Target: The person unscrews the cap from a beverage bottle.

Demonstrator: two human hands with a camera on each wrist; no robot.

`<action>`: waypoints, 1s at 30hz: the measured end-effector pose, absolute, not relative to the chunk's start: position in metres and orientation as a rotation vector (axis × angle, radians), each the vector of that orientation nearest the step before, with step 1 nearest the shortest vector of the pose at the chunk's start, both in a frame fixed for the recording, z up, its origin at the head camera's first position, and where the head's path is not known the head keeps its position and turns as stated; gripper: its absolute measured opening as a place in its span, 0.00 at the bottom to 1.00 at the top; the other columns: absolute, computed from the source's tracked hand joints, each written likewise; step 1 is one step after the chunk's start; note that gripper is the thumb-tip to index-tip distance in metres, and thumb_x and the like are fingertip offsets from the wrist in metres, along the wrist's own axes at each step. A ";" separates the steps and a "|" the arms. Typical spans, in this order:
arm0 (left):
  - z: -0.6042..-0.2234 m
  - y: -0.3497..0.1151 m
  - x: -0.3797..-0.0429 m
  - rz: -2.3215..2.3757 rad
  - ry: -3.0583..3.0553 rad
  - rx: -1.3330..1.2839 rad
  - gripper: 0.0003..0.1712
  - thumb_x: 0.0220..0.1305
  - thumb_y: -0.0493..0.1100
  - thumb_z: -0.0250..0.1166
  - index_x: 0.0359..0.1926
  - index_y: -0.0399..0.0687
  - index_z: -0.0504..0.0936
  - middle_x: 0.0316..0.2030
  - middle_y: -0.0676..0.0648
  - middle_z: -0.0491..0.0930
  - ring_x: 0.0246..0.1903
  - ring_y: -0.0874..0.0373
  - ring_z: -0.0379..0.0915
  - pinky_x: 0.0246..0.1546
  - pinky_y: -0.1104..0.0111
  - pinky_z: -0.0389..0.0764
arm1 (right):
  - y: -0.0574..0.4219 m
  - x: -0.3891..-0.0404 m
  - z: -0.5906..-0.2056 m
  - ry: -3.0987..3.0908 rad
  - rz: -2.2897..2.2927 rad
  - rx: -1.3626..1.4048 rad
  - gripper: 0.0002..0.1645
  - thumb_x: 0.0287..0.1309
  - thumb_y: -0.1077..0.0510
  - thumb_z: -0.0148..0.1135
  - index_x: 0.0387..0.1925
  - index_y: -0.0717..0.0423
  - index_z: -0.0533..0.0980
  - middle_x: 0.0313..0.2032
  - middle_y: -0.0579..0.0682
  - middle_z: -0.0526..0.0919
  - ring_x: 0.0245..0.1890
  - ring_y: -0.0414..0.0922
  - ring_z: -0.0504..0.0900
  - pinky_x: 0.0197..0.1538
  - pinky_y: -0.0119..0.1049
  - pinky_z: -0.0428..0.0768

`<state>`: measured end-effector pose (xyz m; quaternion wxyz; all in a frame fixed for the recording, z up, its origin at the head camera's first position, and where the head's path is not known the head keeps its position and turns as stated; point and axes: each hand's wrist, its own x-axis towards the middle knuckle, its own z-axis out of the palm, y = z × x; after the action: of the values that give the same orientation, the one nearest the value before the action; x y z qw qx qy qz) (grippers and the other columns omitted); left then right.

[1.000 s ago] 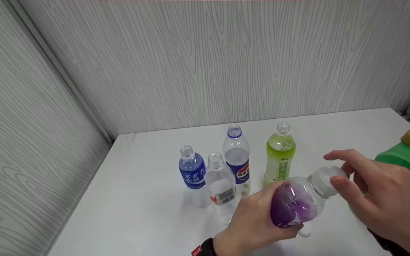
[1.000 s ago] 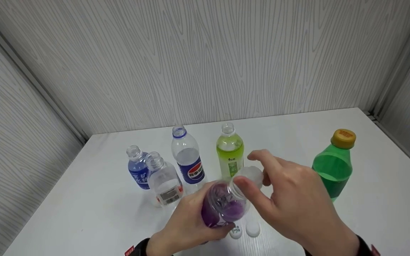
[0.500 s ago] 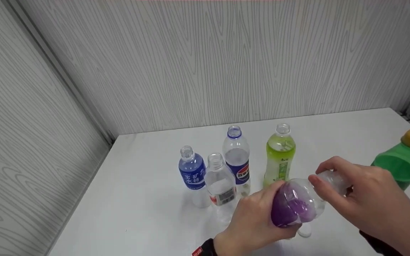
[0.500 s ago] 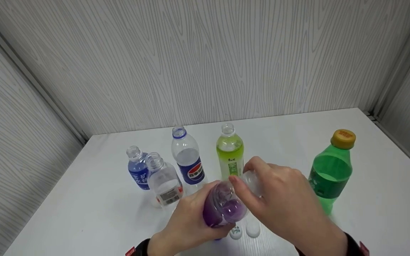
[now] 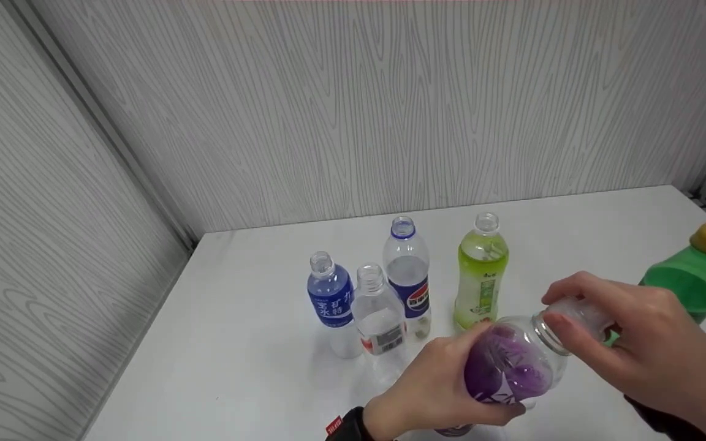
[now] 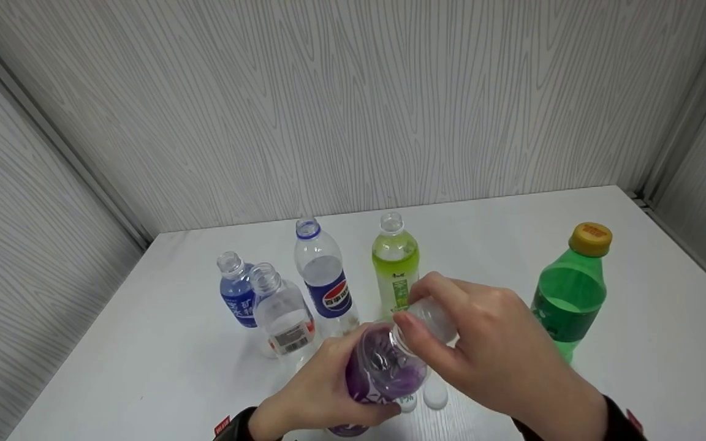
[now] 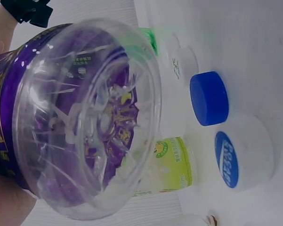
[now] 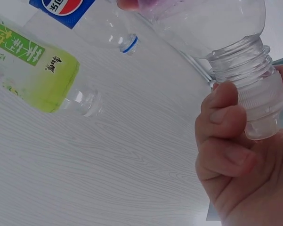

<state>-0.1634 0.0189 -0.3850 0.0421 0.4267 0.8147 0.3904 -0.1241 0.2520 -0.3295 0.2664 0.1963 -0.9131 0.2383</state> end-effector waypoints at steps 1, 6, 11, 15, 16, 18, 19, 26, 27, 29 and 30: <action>-0.385 0.019 -0.164 1.199 2.499 1.308 0.42 0.49 0.58 0.72 0.63 0.64 0.62 0.52 0.60 0.79 0.49 0.76 0.74 0.51 0.83 0.75 | 0.253 -0.125 -0.329 -2.452 0.640 0.535 0.14 0.55 0.54 0.68 0.39 0.34 0.74 0.27 0.32 0.81 0.18 0.24 0.71 0.21 0.15 0.72; -0.385 0.019 -0.165 1.225 2.540 1.324 0.44 0.48 0.57 0.73 0.64 0.63 0.63 0.51 0.59 0.80 0.49 0.76 0.75 0.52 0.83 0.74 | 0.258 -0.127 -0.328 -2.398 0.649 0.441 0.12 0.56 0.56 0.66 0.39 0.35 0.75 0.23 0.35 0.80 0.16 0.26 0.69 0.18 0.16 0.68; -0.385 0.019 -0.166 1.364 2.566 1.331 0.43 0.47 0.52 0.74 0.63 0.59 0.64 0.52 0.58 0.80 0.49 0.74 0.75 0.53 0.80 0.75 | 0.263 -0.130 -0.325 -2.381 0.674 0.272 0.04 0.60 0.53 0.62 0.36 0.37 0.77 0.17 0.38 0.75 0.15 0.29 0.67 0.19 0.17 0.65; -0.384 0.019 -0.166 1.567 2.556 1.316 0.39 0.50 0.50 0.73 0.62 0.57 0.64 0.53 0.56 0.80 0.51 0.71 0.77 0.55 0.76 0.77 | 0.263 -0.131 -0.324 -2.478 0.629 0.199 0.05 0.64 0.48 0.57 0.37 0.40 0.76 0.18 0.41 0.75 0.15 0.29 0.65 0.19 0.21 0.65; -0.384 0.019 -0.166 1.610 2.553 1.304 0.39 0.50 0.50 0.72 0.62 0.57 0.64 0.54 0.56 0.79 0.52 0.71 0.77 0.55 0.75 0.77 | 0.262 -0.131 -0.324 -2.522 0.613 0.186 0.07 0.65 0.47 0.55 0.39 0.42 0.76 0.18 0.42 0.76 0.16 0.30 0.65 0.18 0.22 0.66; -0.383 0.019 -0.166 1.682 2.536 1.261 0.38 0.51 0.51 0.72 0.62 0.58 0.64 0.55 0.56 0.79 0.53 0.70 0.77 0.56 0.74 0.77 | 0.259 -0.131 -0.325 -2.613 0.573 0.169 0.13 0.65 0.44 0.53 0.42 0.45 0.75 0.20 0.44 0.78 0.16 0.31 0.65 0.18 0.24 0.67; -0.383 0.019 -0.166 1.707 2.529 1.238 0.38 0.52 0.51 0.71 0.62 0.58 0.64 0.55 0.56 0.79 0.53 0.69 0.76 0.56 0.73 0.77 | 0.258 -0.131 -0.326 -2.663 0.550 0.166 0.16 0.65 0.42 0.52 0.44 0.47 0.74 0.21 0.45 0.79 0.16 0.32 0.66 0.18 0.25 0.68; -0.379 0.018 -0.165 1.777 2.529 1.166 0.40 0.51 0.53 0.72 0.63 0.61 0.63 0.56 0.56 0.78 0.54 0.68 0.76 0.59 0.70 0.77 | 0.254 -0.141 -0.349 -2.900 0.450 0.216 0.30 0.57 0.38 0.60 0.54 0.51 0.71 0.41 0.56 0.85 0.27 0.42 0.81 0.27 0.38 0.83; -0.379 0.017 -0.164 1.788 2.522 1.159 0.40 0.51 0.53 0.72 0.63 0.61 0.63 0.56 0.56 0.78 0.54 0.68 0.76 0.59 0.70 0.77 | 0.254 -0.143 -0.353 -2.918 0.440 0.235 0.30 0.56 0.39 0.62 0.54 0.51 0.71 0.43 0.56 0.85 0.29 0.44 0.82 0.30 0.42 0.84; -0.379 0.016 -0.164 1.802 2.512 1.148 0.40 0.51 0.53 0.72 0.63 0.61 0.62 0.56 0.56 0.78 0.54 0.68 0.77 0.59 0.70 0.77 | 0.254 -0.146 -0.360 -2.945 0.425 0.276 0.29 0.54 0.41 0.65 0.52 0.51 0.73 0.45 0.56 0.84 0.33 0.45 0.84 0.34 0.46 0.85; -0.379 0.016 -0.163 1.809 2.510 1.143 0.40 0.51 0.53 0.72 0.63 0.60 0.62 0.56 0.56 0.78 0.54 0.67 0.77 0.59 0.70 0.77 | 0.254 -0.148 -0.363 -2.949 0.414 0.301 0.28 0.53 0.42 0.66 0.51 0.51 0.74 0.44 0.55 0.84 0.34 0.45 0.84 0.35 0.46 0.85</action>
<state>-0.1634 0.0160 -0.3788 -0.0781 0.3454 0.7588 0.5467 -0.1481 0.2541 -0.3626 0.0742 0.1003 -0.9826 0.1380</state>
